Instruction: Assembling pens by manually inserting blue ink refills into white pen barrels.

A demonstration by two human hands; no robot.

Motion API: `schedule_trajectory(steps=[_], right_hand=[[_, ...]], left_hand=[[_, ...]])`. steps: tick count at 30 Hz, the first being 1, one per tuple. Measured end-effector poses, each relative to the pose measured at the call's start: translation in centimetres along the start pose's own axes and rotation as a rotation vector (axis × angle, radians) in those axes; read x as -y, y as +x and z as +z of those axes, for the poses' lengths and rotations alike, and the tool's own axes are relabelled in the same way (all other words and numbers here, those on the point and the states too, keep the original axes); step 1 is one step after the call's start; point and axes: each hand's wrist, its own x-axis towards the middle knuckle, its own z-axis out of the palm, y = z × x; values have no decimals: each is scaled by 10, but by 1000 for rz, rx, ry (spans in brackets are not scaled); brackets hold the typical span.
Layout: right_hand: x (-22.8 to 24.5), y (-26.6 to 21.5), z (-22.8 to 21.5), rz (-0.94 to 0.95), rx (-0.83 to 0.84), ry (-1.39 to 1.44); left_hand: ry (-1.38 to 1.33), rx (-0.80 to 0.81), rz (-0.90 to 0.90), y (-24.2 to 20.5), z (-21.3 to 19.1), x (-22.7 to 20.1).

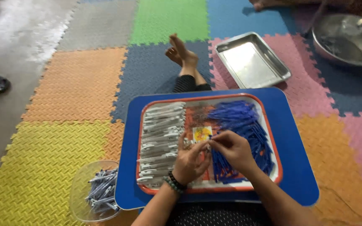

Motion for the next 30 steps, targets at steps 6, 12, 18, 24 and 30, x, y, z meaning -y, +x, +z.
schedule_trajectory(steps=[6, 12, 18, 24, 30], right_hand=[[4, -1, 0, -64, 122, -4], [8, 8, -16, -364, 223, -207], [-9, 23, -62, -350, 104, -641], [-29, 12, -48, -310, 250, -887], [-52, 10, -35, -81, 320, -1011]], left_hand=[[-35, 10, -55, 9, -7, -6], [-51, 4, -75, 4, -6, -5], [-107, -9, -72, 4, -6, -2], [-169, 0, -137, 15, -13, -13], [-270, -6, -341, 32, -25, -41]])
